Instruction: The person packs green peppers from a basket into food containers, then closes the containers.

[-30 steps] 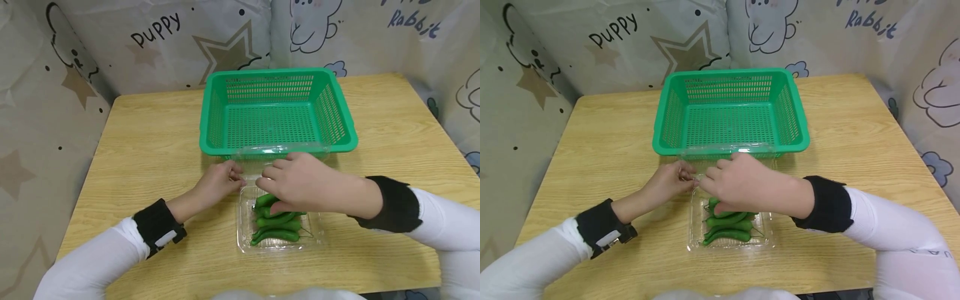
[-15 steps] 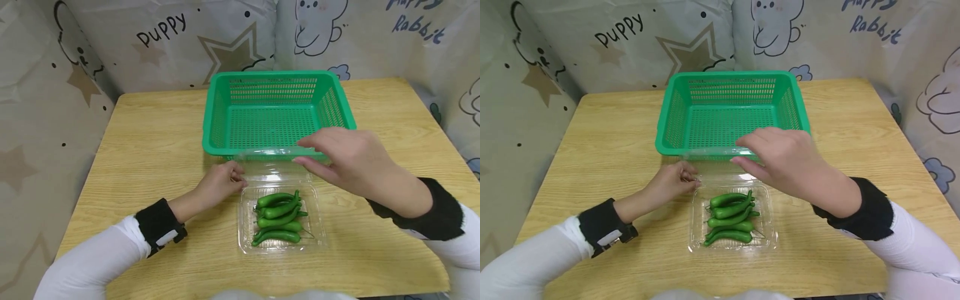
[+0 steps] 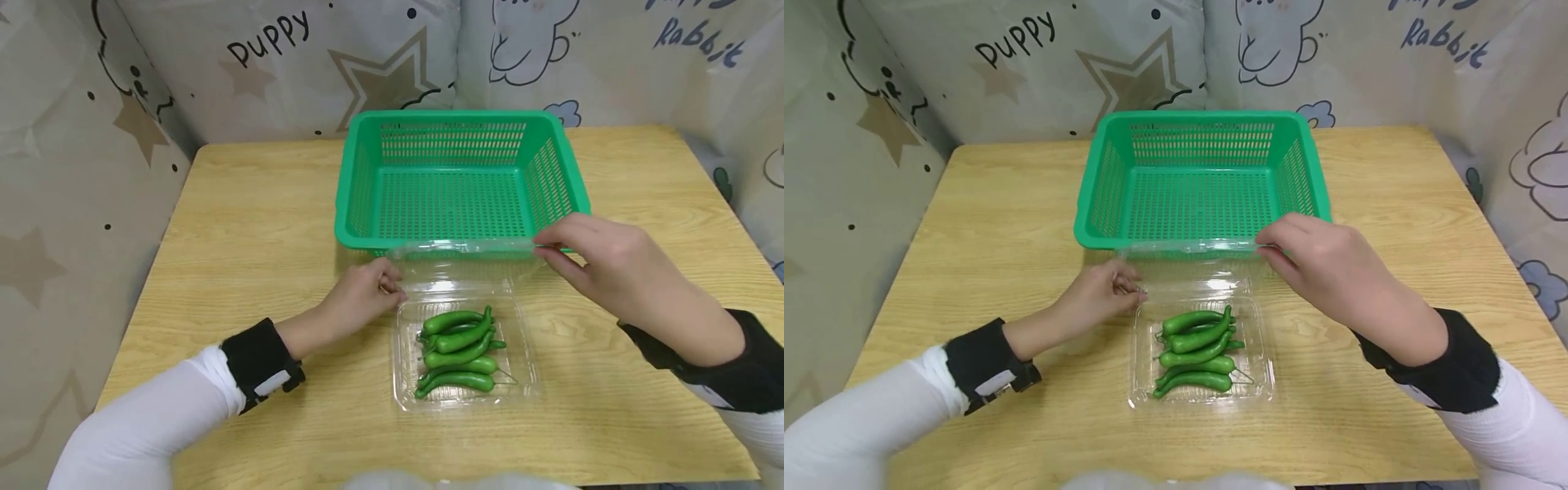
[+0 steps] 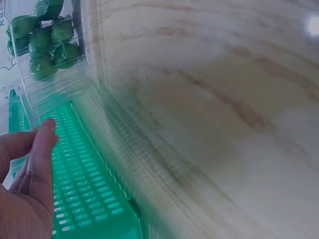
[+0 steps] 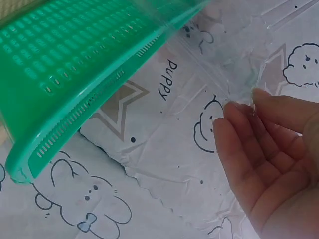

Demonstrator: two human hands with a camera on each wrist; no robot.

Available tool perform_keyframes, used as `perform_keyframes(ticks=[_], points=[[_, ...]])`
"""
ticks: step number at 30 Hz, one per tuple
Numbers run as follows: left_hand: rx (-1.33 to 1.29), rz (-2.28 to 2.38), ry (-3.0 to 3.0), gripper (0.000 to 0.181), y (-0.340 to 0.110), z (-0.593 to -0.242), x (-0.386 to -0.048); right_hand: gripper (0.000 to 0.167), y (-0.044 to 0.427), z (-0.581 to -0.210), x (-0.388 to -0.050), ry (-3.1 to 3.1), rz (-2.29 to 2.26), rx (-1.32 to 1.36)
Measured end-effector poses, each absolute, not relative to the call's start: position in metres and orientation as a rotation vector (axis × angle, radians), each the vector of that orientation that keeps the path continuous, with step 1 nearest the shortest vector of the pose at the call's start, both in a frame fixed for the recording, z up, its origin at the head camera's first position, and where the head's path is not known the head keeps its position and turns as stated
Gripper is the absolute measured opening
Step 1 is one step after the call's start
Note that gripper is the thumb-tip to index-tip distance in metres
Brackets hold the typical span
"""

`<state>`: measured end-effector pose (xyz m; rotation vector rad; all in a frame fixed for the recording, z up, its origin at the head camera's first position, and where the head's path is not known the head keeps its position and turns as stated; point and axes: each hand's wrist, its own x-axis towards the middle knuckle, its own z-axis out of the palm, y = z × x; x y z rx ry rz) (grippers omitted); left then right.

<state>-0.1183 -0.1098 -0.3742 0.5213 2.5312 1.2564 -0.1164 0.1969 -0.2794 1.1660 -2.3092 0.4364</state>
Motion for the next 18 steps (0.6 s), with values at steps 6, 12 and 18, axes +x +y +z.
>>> perform_keyframes(ticks=[6, 12, 18], points=[[0.544, 1.197, 2.542, 0.026, -0.111, -0.37, -0.122, 0.053, 0.201, -0.279, -0.111, -2.367, 0.465, 1.176], [0.505, 1.121, 2.529, 0.019, -0.115, -0.365, -0.124, 0.045, 0.203, -0.28, -0.105, -2.376, 0.491, 1.242], [0.443, 0.978, 2.421, 0.041, -0.116, -0.359, -0.132, 0.044, 0.205, -0.281, -0.099, -2.372, 0.537, 1.302]])
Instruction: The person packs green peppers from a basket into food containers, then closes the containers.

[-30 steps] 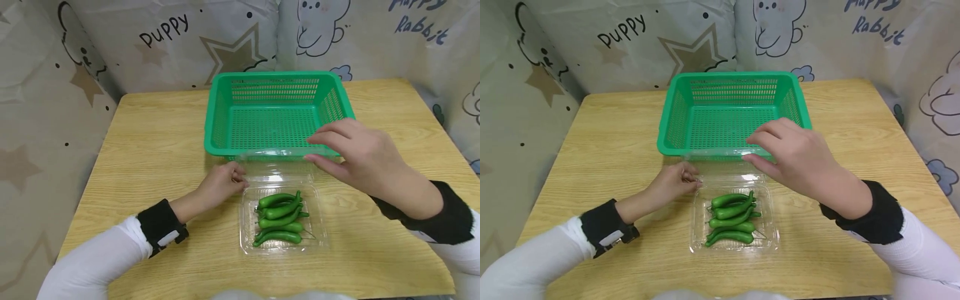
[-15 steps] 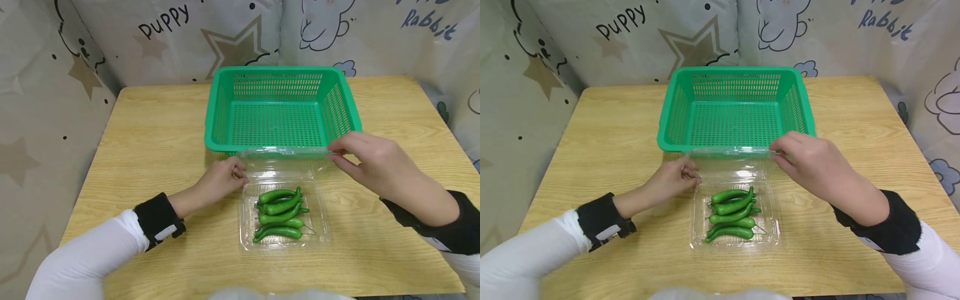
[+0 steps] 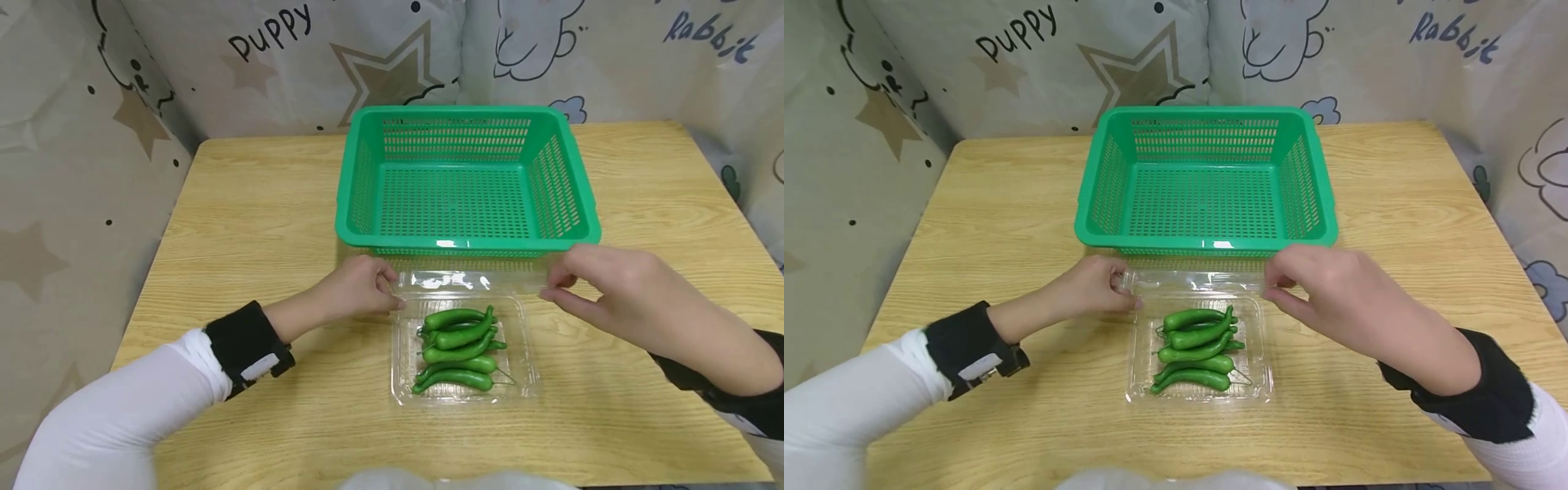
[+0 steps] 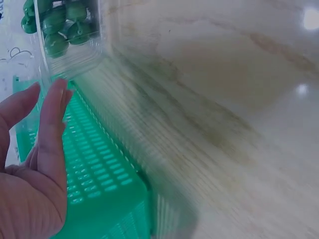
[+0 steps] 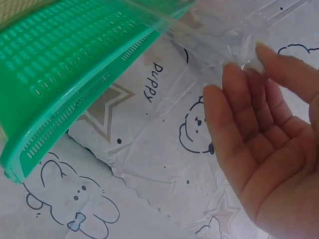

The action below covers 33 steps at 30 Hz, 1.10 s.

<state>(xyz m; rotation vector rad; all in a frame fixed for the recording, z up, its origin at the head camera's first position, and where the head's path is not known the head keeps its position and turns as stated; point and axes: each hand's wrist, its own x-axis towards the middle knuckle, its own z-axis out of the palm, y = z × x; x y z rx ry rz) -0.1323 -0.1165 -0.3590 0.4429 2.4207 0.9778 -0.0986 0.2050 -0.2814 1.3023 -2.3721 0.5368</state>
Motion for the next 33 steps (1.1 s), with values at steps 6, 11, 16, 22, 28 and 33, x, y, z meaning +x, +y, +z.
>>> perform_keyframes(ticks=[6, 11, 16, 22, 28, 33], points=[[0.341, 0.945, 2.289, 0.035, -0.119, -0.355, -0.137, 0.04, 0.208, -0.287, -0.091, -2.345, 0.621, 1.36], [0.35, 0.821, 2.243, 0.037, -0.123, -0.357, -0.137, 0.037, 0.212, -0.297, -0.082, -2.323, 0.646, 1.394], [0.334, 0.833, 2.045, 0.039, -0.128, -0.359, -0.129, 0.031, 0.214, -0.311, -0.075, -2.267, 0.672, 1.576], [0.333, 0.914, 1.931, 0.025, -0.131, -0.364, -0.116, 0.033, 0.202, -0.33, -0.063, -1.993, 0.499, 1.666], [0.229, 0.997, 1.801, 0.033, -0.132, -0.363, -0.108, 0.033, 0.199, -0.344, -0.06, -1.834, 0.411, 1.694], [0.117, 1.06, 1.699, 0.072, -0.133, -0.356, -0.101, 0.033, 0.199, -0.354, -0.061, -1.77, 0.364, 1.738]])
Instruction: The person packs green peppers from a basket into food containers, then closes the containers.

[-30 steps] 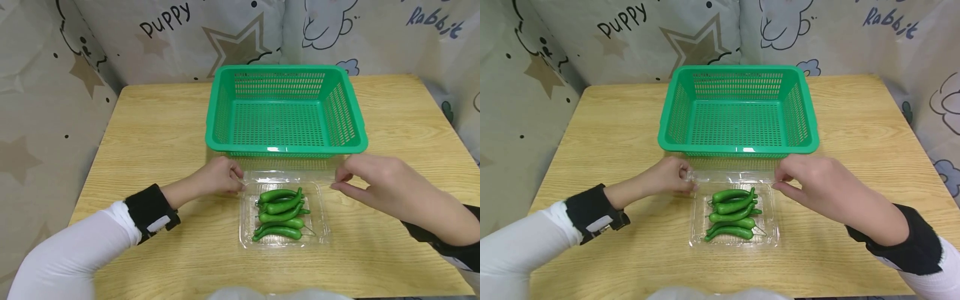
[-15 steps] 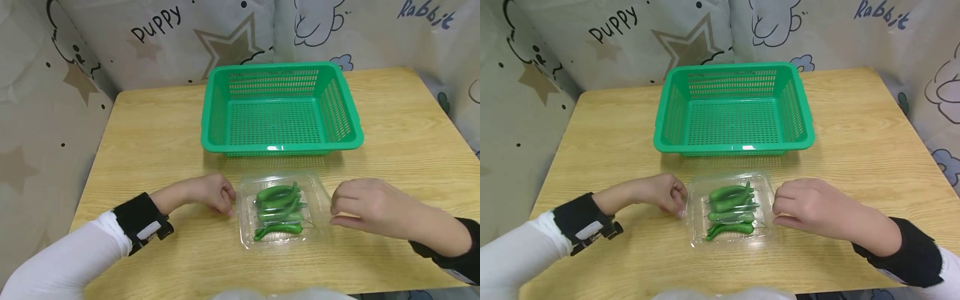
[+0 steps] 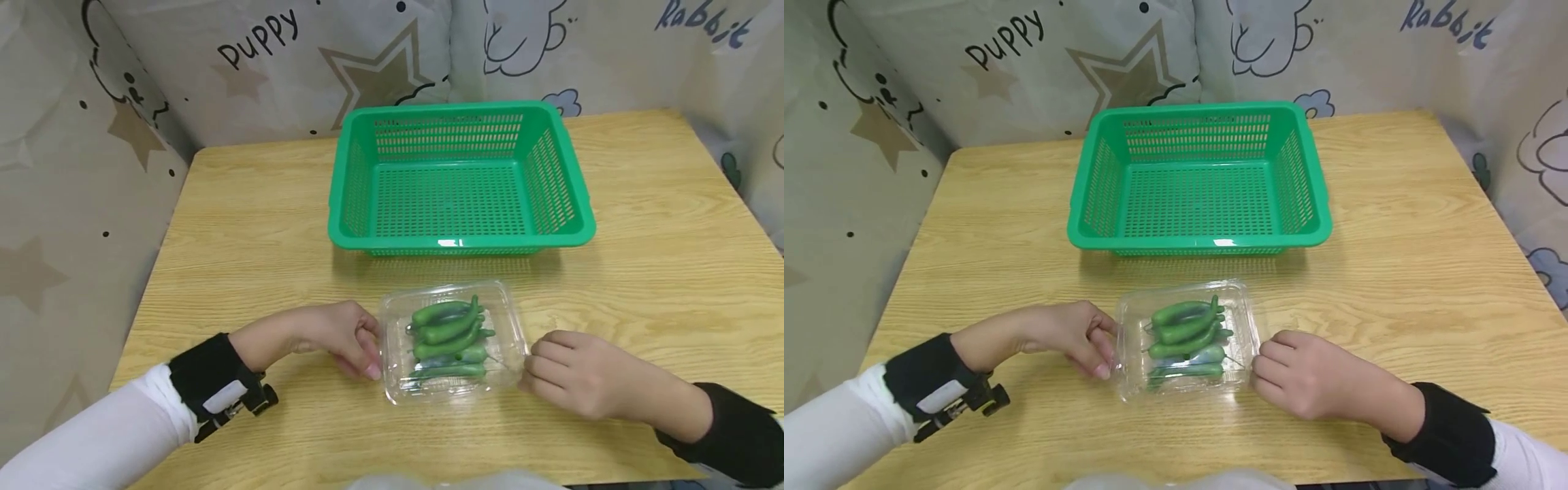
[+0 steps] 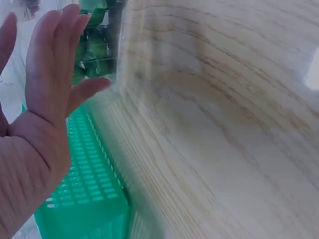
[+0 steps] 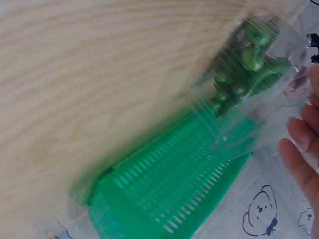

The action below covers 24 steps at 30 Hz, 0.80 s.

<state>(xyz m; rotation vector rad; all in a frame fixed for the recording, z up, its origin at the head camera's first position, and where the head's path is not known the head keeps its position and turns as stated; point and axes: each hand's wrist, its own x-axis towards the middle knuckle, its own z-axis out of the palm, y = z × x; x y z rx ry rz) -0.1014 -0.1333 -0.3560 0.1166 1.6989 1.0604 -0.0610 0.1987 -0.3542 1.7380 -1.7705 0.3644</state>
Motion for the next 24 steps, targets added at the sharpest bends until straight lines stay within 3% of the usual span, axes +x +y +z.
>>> perform_keyframes(ticks=[8, 24], points=[[0.113, 1.159, 1.525, 0.095, -0.142, -0.353, -0.093, 0.033, 0.197, -0.364, -0.063, -1.717, 0.377, 1.762], [0.109, 1.304, 1.585, 0.075, -0.12, -0.372, -0.078, 0.033, 0.205, -0.371, -0.06, -1.733, 0.401, 1.745]])
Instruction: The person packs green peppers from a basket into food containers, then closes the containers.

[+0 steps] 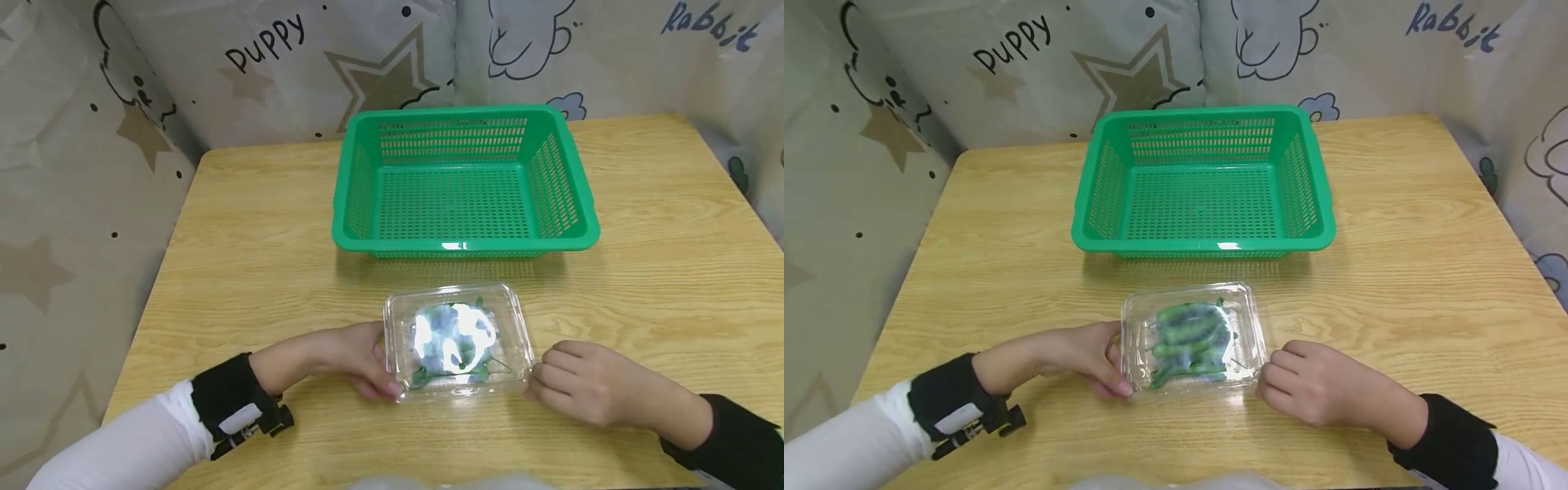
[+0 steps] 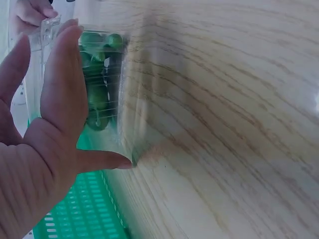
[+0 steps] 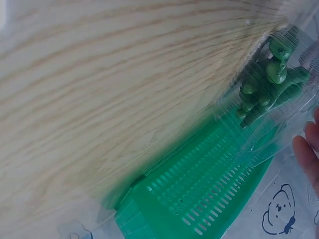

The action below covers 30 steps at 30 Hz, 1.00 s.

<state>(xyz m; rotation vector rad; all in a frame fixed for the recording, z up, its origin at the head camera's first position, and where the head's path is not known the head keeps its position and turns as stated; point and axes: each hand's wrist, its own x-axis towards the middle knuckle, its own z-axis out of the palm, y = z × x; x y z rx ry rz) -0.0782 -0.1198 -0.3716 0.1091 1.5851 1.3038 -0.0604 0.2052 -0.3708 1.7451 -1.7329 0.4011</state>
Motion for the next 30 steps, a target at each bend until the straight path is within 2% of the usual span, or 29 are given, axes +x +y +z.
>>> perform_keyframes(ticks=[6, 9, 13, 16, 20, 30], points=[[0.113, 1.326, 1.612, 0.064, -0.116, -0.373, -0.075, 0.033, 0.205, -0.369, -0.06, -1.766, 0.419, 1.74], [0.093, 1.344, 1.616, 0.067, -0.115, -0.372, -0.075, 0.033, 0.204, -0.369, -0.061, -1.773, 0.452, 1.684], [0.079, 1.36, 1.611, 0.073, -0.114, -0.374, -0.076, 0.035, 0.206, -0.369, -0.059, -1.945, 0.47, 1.446], [0.08, 1.365, 1.609, 0.075, -0.114, -0.376, -0.076, 0.045, 0.211, -0.366, -0.051, -2.297, 0.442, 1.196], [0.086, 1.362, 1.614, 0.076, -0.114, -0.378, -0.077, 0.041, 0.213, -0.358, -0.043, -2.811, 0.402, 0.89], [0.092, 1.364, 1.629, 0.075, -0.115, -0.379, -0.078, 0.056, 0.212, -0.354, -0.035, -3.1, 0.52, 0.748]])
